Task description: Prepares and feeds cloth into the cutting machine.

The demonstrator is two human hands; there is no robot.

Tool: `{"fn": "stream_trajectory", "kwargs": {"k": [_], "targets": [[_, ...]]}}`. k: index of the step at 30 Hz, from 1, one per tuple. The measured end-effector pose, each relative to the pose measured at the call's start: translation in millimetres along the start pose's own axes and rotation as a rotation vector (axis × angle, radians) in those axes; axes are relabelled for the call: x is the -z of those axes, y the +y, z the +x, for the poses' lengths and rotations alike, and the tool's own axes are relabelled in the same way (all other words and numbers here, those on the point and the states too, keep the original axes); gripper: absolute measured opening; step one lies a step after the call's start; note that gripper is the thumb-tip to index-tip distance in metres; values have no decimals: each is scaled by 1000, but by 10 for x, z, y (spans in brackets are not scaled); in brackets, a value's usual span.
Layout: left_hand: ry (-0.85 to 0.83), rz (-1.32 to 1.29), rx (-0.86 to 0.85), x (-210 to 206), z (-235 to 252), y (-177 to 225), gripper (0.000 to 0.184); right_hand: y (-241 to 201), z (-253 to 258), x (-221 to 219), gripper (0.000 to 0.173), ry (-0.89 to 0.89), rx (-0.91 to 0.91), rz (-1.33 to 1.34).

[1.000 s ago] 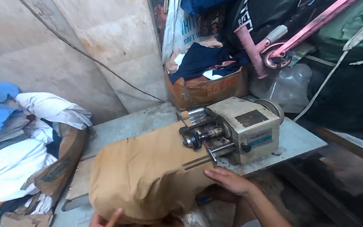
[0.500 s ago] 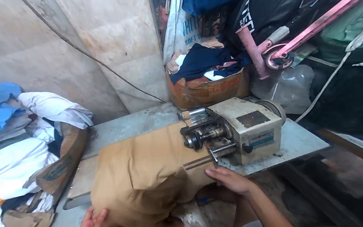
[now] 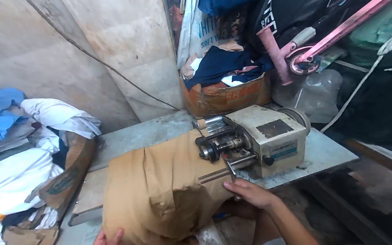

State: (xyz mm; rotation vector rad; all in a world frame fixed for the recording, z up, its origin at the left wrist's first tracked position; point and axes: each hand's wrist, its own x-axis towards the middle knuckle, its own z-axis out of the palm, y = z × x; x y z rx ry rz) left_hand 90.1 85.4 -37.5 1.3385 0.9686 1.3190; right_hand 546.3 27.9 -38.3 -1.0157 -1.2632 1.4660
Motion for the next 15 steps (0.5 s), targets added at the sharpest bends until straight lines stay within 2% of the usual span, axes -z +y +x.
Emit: {"fn": "stream_trajectory", "kwargs": {"k": [2,4,8,11,12,15], "targets": [[5,-1,-14,-12,4,-20,37,14,-10,19,29,-5,5,-4],[2,186,46,-99,-6,-9,44,-11,-8,18,30,-7,-14,-10],[-16,-97,-40,-6,47,-52,33,-16,-34,-5,32,-35,-73,-5],[3,165,69,29,51,-25,41,-3,-36,-13,33,-33,-99,13],[-9,153,77,49,53,-29,37,7,-31,-1,34,-38,-96,9],[-24,-107,-12,128,84,-39,27,36,-28,18,35,-52,-85,5]]}}
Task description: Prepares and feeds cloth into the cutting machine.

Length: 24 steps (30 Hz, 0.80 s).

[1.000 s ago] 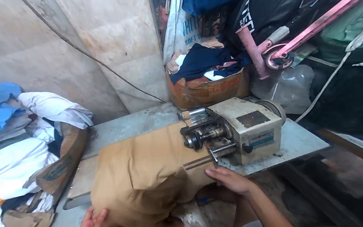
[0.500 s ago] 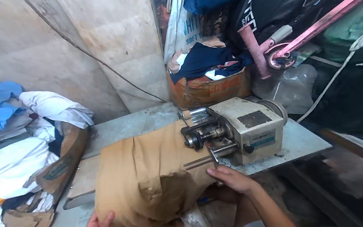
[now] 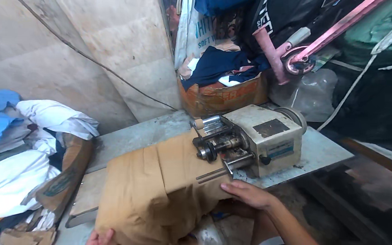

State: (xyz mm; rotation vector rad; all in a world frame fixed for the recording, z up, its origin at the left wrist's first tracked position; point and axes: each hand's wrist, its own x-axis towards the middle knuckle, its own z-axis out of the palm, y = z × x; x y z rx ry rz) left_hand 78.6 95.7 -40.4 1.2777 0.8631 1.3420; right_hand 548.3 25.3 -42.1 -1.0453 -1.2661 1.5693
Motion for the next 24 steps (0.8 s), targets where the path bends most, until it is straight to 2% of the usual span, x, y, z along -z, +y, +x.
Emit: {"fn": "stream_trajectory", "kwargs": {"k": [4,7,8,10,11,13,15,18,21,22,24], "targets": [[-19,246,123,-75,-38,54,43,-29,28,-40,32,31,21,11],[-71,-44,-8,7,8,-9,34,-16,33,-24,30,34,50,27],[-44,-69,-30,-13,31,-27,35,-17,28,-14,29,36,58,19],[8,145,34,-135,29,6,44,-16,38,7,28,41,79,-2],[-22,241,90,-172,18,35,50,-17,48,18,28,46,88,-11],[-97,120,97,-81,-5,10,44,-21,37,27,29,51,83,-14],[-99,-5,47,4,33,-27,37,-32,15,11,30,64,67,-15],[-63,222,134,-60,28,14,40,-39,11,-10,32,61,53,-28],[-170,0,27,74,43,-43,36,-59,-6,-26,33,61,14,-45],[-137,-37,3,80,65,-56,33,-50,-9,-32,34,62,4,-47],[-4,94,63,-17,62,-39,31,-34,-3,-49,35,62,0,-34]]}}
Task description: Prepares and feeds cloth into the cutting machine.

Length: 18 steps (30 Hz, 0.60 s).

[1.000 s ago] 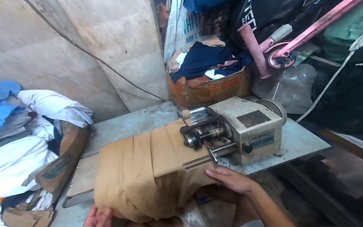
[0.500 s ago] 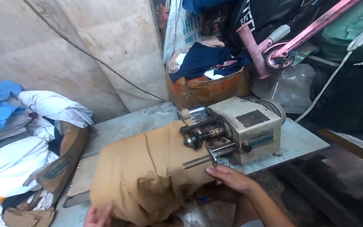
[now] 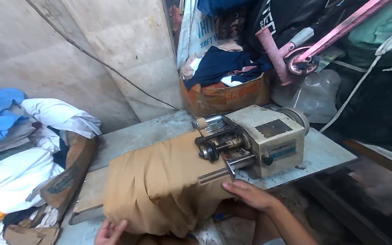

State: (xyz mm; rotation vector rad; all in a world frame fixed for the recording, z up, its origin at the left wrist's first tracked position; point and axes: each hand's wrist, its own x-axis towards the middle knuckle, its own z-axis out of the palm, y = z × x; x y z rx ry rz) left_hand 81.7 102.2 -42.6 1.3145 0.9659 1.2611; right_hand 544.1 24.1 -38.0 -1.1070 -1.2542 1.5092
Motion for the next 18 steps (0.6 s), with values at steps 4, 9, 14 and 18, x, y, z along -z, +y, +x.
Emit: {"fn": "stream_trajectory", "kwargs": {"k": [4,9,14,18], "targets": [[-120,-77,-17,53,-6,-25,35,7,19,-13,36,13,11,17],[-6,159,72,-77,-32,41,44,11,33,-35,36,12,-18,29],[10,-80,-42,18,-3,-41,32,-5,15,-50,37,24,-23,24],[-29,64,46,1,-32,-18,43,-37,20,-69,37,36,-32,3]]}}
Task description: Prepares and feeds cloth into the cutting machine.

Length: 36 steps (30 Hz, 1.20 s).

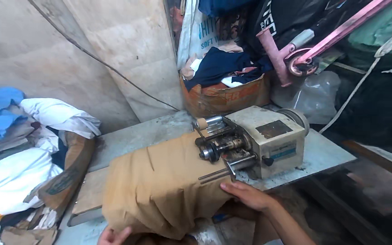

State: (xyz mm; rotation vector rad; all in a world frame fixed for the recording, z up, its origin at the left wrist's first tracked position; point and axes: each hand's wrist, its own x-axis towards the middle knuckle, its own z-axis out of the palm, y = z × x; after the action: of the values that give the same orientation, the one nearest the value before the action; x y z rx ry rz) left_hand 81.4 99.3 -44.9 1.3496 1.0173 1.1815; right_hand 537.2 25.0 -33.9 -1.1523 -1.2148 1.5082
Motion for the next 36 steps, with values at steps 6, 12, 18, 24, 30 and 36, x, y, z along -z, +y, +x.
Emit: {"fn": "stream_trajectory", "kwargs": {"k": [6,12,18,24,30,36], "targets": [[18,44,23,-40,-9,68,43,2,9,8,35,-13,27,27],[59,48,-27,-102,14,31,40,12,22,10,34,-16,25,39],[78,-146,-123,-86,38,-11,30,9,18,18,37,-20,18,47],[20,-276,-129,-33,21,-67,31,-4,26,1,37,-18,-25,40],[-41,-121,-47,-9,25,-41,36,3,25,-6,37,2,-41,26],[-1,-71,-10,38,31,-52,38,4,31,-27,38,-13,-56,24]]}}
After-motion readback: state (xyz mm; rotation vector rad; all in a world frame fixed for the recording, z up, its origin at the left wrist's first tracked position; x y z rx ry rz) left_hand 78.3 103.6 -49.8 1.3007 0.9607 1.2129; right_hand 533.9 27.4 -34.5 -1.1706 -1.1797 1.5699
